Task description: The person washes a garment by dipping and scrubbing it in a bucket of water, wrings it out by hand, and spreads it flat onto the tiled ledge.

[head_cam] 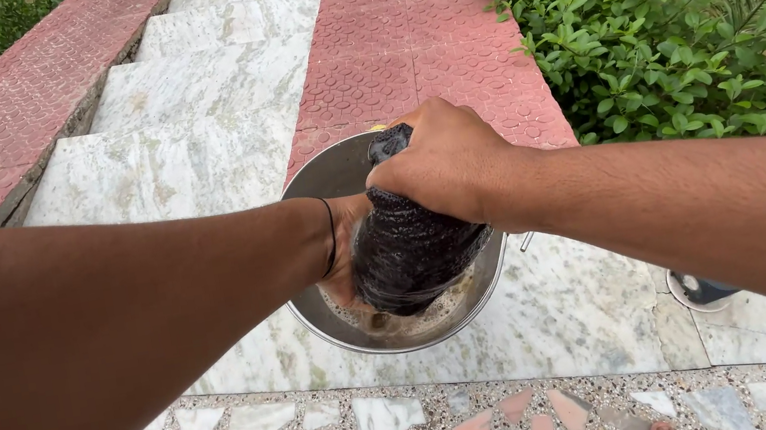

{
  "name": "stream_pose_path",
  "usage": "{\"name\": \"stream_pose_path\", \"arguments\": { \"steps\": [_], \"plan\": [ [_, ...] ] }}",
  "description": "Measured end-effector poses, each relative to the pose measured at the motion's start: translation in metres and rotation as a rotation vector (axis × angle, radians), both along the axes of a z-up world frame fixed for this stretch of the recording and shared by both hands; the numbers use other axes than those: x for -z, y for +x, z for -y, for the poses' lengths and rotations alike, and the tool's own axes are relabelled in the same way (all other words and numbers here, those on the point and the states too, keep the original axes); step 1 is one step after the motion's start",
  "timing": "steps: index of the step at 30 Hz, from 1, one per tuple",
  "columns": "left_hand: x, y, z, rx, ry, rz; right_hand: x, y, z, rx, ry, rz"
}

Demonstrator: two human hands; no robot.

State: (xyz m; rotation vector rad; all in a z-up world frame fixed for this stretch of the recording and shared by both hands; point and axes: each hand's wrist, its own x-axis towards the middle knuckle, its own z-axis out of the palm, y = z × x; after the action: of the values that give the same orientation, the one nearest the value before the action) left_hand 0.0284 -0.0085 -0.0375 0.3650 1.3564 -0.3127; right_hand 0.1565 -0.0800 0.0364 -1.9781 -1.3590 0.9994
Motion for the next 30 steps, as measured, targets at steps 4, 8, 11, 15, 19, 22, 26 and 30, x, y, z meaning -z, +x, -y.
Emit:
{"name": "stream_pose_path", "arguments": {
  "steps": [4,8,11,15,19,22,26,30],
  "plan": [
    [0.004,0.006,-0.002,0.011,0.055,-0.084,0.001,0.002,-0.004,-0.026,-0.014,0.049],
    [0.009,0.007,-0.003,0.012,0.142,-0.211,0.003,0.01,-0.006,-0.067,0.0,0.054],
    [0.013,0.012,-0.002,0.009,0.199,-0.284,0.001,0.014,0.0,-0.061,-0.023,0.067],
    [0.012,0.018,-0.002,0.004,0.299,-0.402,0.047,0.031,0.009,0.048,-0.145,-0.332],
    [-0.01,0.012,0.006,-0.096,0.376,-0.354,0.067,0.039,0.019,0.19,-0.619,-0.634],
    [-0.041,0.009,0.017,-0.247,0.383,-0.397,0.064,0.047,0.02,0.296,-0.627,-0.831],
    [-0.062,0.005,0.021,-0.26,0.391,-0.337,0.045,0.065,0.025,0.369,-0.629,-0.946],
    [-0.094,0.023,0.037,-0.272,0.437,-0.296,0.022,0.089,0.03,0.379,-0.597,-0.929]
  ]
}}
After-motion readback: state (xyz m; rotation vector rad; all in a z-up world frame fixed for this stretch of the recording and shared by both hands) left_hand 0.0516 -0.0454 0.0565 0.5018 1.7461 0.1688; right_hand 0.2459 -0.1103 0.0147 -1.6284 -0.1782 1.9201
